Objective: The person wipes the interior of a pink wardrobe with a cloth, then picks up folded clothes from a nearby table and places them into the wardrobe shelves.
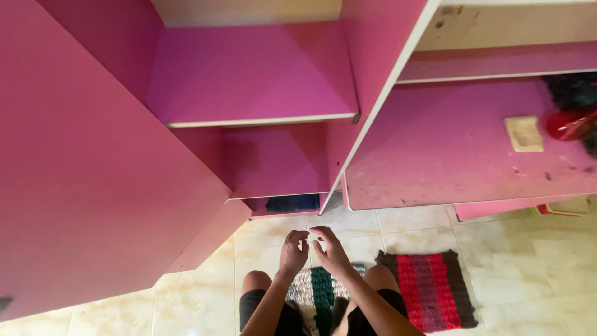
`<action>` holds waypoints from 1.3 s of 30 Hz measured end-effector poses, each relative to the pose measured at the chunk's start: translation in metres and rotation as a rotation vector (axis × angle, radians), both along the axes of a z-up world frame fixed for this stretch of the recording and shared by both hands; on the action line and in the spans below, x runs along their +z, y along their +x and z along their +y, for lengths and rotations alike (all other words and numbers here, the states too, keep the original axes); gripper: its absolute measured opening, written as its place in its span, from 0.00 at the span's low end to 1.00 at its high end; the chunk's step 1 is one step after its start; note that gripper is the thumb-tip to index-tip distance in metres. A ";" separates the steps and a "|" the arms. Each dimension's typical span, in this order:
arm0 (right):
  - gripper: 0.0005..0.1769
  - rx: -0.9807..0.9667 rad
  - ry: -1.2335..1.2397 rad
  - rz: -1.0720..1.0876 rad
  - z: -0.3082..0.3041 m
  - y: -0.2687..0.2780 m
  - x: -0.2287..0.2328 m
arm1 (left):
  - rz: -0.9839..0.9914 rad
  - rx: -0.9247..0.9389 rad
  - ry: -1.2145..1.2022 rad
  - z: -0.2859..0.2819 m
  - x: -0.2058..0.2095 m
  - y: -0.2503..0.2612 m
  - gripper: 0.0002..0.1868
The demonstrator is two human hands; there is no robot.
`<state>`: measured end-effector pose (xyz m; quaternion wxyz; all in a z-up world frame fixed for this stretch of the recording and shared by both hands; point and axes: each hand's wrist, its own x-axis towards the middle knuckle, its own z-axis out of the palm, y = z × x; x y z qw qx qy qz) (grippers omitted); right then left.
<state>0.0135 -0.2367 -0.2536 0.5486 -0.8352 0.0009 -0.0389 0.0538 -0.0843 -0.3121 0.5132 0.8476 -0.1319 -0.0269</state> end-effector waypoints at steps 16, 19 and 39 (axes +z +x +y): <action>0.20 -0.479 -0.192 -0.258 -0.116 -0.115 0.344 | -0.210 -0.354 -0.050 -0.102 0.412 -0.035 0.15; 0.20 -0.648 -0.106 -0.180 -0.141 -0.138 0.363 | -0.218 -0.479 -0.059 -0.134 0.434 -0.045 0.13; 0.24 -1.455 -0.059 0.146 -0.345 -0.371 0.358 | -0.174 -1.253 -0.121 -0.461 0.420 -0.176 0.13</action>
